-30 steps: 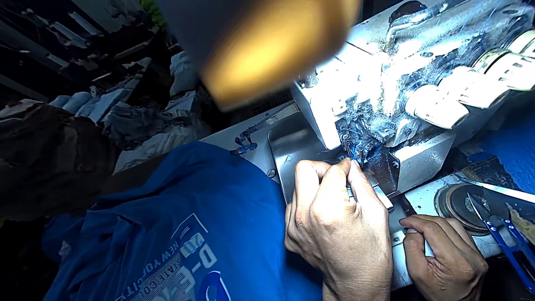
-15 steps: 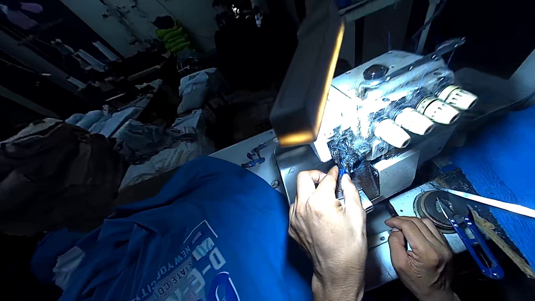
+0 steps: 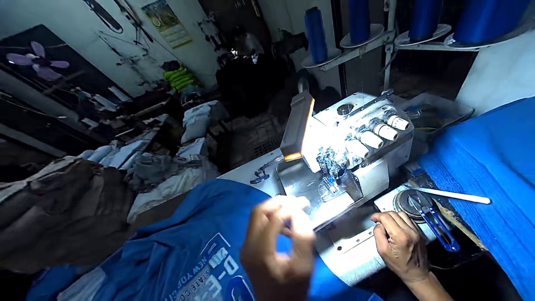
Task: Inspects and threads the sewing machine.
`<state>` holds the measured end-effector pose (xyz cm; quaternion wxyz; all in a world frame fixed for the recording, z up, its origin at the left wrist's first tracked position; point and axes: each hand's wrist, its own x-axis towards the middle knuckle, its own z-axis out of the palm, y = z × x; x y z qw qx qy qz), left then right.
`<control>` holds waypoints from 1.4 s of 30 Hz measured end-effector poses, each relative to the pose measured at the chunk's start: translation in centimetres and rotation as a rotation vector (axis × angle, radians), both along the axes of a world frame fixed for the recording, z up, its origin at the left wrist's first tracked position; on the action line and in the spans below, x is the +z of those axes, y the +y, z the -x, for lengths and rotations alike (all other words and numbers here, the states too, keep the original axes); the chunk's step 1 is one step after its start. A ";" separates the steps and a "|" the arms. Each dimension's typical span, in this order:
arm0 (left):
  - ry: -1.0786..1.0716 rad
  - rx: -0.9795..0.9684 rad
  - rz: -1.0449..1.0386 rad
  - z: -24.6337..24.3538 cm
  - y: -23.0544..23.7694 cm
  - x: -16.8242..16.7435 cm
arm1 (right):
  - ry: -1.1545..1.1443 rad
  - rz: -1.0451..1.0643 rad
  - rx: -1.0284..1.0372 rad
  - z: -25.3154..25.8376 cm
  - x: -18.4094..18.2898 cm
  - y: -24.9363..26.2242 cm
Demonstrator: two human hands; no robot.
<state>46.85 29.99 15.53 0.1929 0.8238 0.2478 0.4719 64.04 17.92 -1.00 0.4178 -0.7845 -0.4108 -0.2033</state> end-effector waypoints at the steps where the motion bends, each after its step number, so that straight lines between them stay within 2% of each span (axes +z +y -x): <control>1: 0.029 0.050 0.127 -0.3 1.9 0.6 | -0.001 0.003 -0.002 0.0 0.0 0.0; 3: 0.073 0.010 0.583 -1.8 5.5 1.8 | -0.003 0.004 -0.002 0.1 0.0 0.0; 5: 0.111 -0.203 1.055 -3.6 8.4 2.4 | -0.002 0.003 -0.002 0.1 0.0 0.0; 6: 0.145 -0.286 1.208 -4.5 9.5 2.5 | 0.000 0.005 -0.002 0.1 0.0 0.0; 8: 0.234 -0.347 1.349 -6.3 10.5 2.8 | -0.001 0.001 -0.010 0.1 -0.1 0.1; 13: 0.261 -0.363 1.456 -8.0 9.9 3.0 | 0.008 -0.003 -0.005 0.2 -0.1 -0.1; 16: 0.311 -0.536 1.512 -7.4 9.8 3.0 | 0.009 0.001 -0.003 0.1 0.0 -0.1; 18: 0.388 -0.570 1.503 -7.5 9.7 3.3 | 0.010 0.009 0.008 0.1 0.2 -0.1; 25: 0.462 -0.508 1.457 -7.8 9.9 3.3 | 0.017 0.008 0.018 0.2 0.1 -0.1; 29: 0.453 -0.574 1.417 -7.5 10.1 2.8 | 0.016 0.002 0.012 0.1 0.1 -0.1; 35: 0.517 -0.414 1.394 -8.3 9.4 3.4 | 0.016 0.010 0.015 0.0 0.1 -0.1; 42: 0.511 -0.376 1.406 -8.5 8.9 3.7 | 0.020 0.003 0.011 0.0 0.1 -0.1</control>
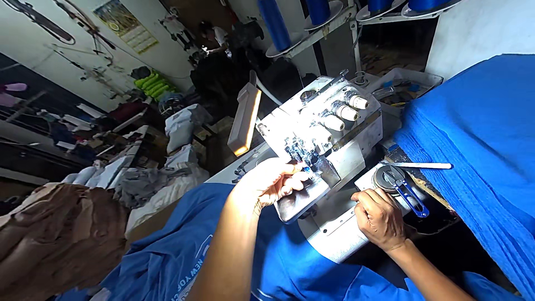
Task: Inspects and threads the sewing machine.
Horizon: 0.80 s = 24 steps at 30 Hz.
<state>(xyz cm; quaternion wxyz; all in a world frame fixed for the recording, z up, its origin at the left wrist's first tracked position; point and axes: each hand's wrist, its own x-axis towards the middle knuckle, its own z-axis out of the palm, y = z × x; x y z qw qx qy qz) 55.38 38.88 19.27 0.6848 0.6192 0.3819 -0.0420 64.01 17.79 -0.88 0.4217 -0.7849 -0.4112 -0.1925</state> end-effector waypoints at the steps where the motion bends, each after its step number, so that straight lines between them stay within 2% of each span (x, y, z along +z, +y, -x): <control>1: -0.004 0.006 0.005 0.0 0.0 0.0 | 0.000 -0.001 0.001 0.0 0.0 0.0; 9: -0.001 0.059 0.003 -0.2 -0.2 -0.1 | -0.001 0.008 0.003 -0.1 -0.1 0.0; 14: -0.080 -0.005 0.052 0.1 0.4 -0.5 | -0.001 0.005 -0.001 0.0 -0.1 -0.1; 20: -0.139 0.098 0.106 0.4 0.3 -0.6 | 0.007 0.007 -0.001 0.0 -0.1 -0.1; 24: -0.129 0.069 0.115 0.4 0.6 -0.4 | 0.005 0.007 0.007 0.0 0.0 -0.1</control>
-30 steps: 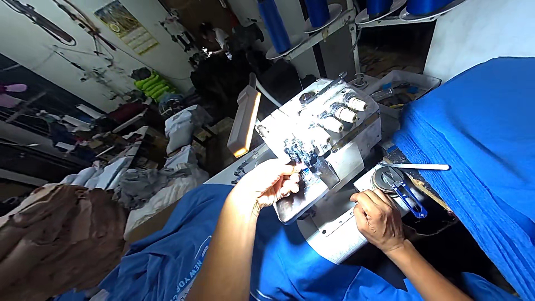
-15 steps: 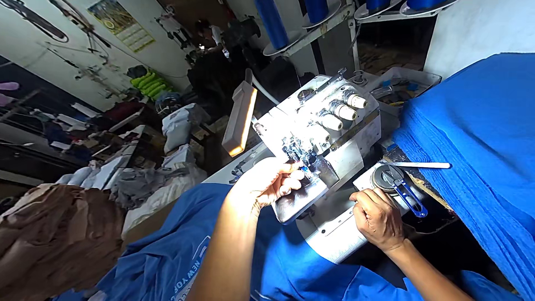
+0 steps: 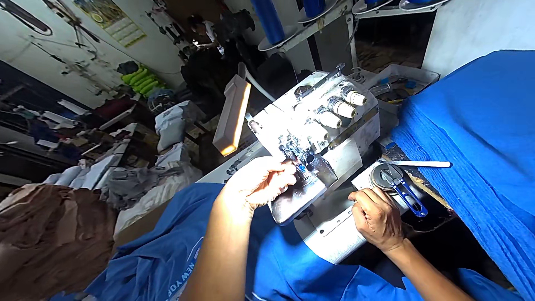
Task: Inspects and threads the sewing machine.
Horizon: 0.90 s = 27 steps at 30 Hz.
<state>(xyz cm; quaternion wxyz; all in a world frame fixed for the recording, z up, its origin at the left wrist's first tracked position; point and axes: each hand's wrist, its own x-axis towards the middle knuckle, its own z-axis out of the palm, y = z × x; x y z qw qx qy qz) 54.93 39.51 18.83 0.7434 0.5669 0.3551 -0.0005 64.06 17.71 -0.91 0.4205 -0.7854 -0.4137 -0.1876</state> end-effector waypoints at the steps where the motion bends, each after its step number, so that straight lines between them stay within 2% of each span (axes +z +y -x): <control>1: 0.001 -0.018 0.003 0.0 0.1 0.0 | -0.003 -0.005 0.004 0.0 0.1 0.0; 6: 0.043 -0.104 -0.032 -0.2 0.6 -0.1 | -0.005 -0.002 0.000 0.0 0.0 0.1; 27: 0.161 -0.092 -0.202 -0.7 -0.9 0.5 | -0.006 0.003 -0.003 0.0 0.1 0.0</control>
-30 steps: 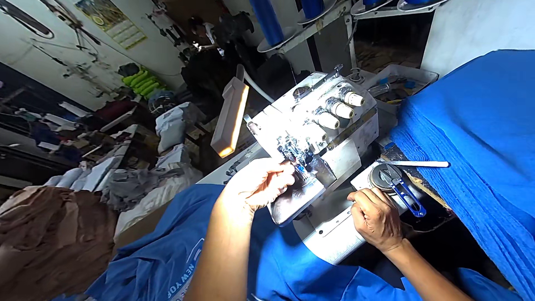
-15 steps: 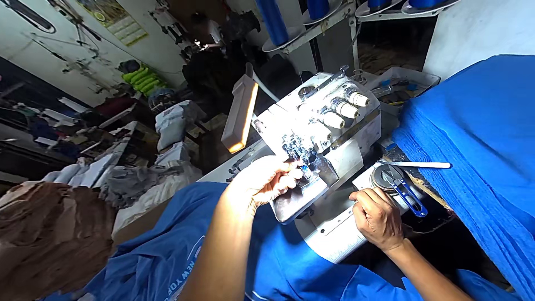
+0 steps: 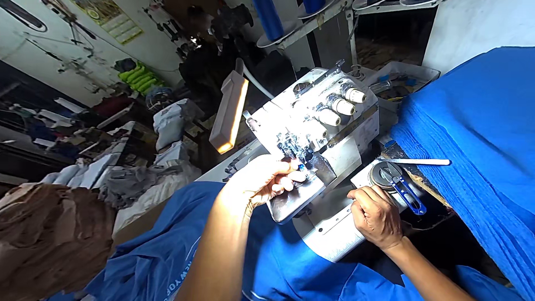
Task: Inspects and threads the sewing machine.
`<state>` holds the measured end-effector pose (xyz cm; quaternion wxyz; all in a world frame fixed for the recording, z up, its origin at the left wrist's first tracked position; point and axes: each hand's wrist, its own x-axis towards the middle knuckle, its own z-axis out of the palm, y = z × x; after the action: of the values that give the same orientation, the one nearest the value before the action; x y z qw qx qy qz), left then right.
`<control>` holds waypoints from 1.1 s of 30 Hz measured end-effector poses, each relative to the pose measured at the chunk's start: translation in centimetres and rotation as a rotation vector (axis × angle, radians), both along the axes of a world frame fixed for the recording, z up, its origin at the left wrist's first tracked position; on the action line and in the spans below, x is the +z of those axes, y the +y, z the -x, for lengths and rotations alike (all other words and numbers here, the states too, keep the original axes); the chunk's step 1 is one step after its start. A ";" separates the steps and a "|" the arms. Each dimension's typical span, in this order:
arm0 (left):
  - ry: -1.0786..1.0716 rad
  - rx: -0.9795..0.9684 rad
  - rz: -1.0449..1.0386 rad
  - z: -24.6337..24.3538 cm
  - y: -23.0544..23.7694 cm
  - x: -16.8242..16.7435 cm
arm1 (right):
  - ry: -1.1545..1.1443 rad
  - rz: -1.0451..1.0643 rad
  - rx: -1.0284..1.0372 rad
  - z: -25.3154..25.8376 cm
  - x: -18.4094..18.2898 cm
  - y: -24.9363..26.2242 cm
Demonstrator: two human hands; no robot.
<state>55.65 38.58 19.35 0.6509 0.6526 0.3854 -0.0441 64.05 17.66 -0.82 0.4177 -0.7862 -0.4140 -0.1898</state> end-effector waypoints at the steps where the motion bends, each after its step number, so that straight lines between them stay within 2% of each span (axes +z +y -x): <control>1: -0.008 -0.004 -0.003 0.0 0.0 -0.1 | 0.002 -0.001 0.001 0.0 0.0 0.0; 15: -0.025 0.091 -0.101 -0.4 -1.1 -0.6 | 0.001 -0.015 0.007 0.0 0.1 0.0; 28: -0.023 0.148 -0.072 -0.2 -1.3 -0.4 | -0.004 -0.021 0.000 0.0 0.1 0.0; 33: -0.157 0.097 -0.176 2.4 -2.6 -1.2 | 0.052 -0.035 0.008 0.0 0.2 0.1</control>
<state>53.29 35.97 18.18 0.6206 0.6892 0.3669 0.0724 64.05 17.77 -0.60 0.4426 -0.7818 -0.4029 -0.1749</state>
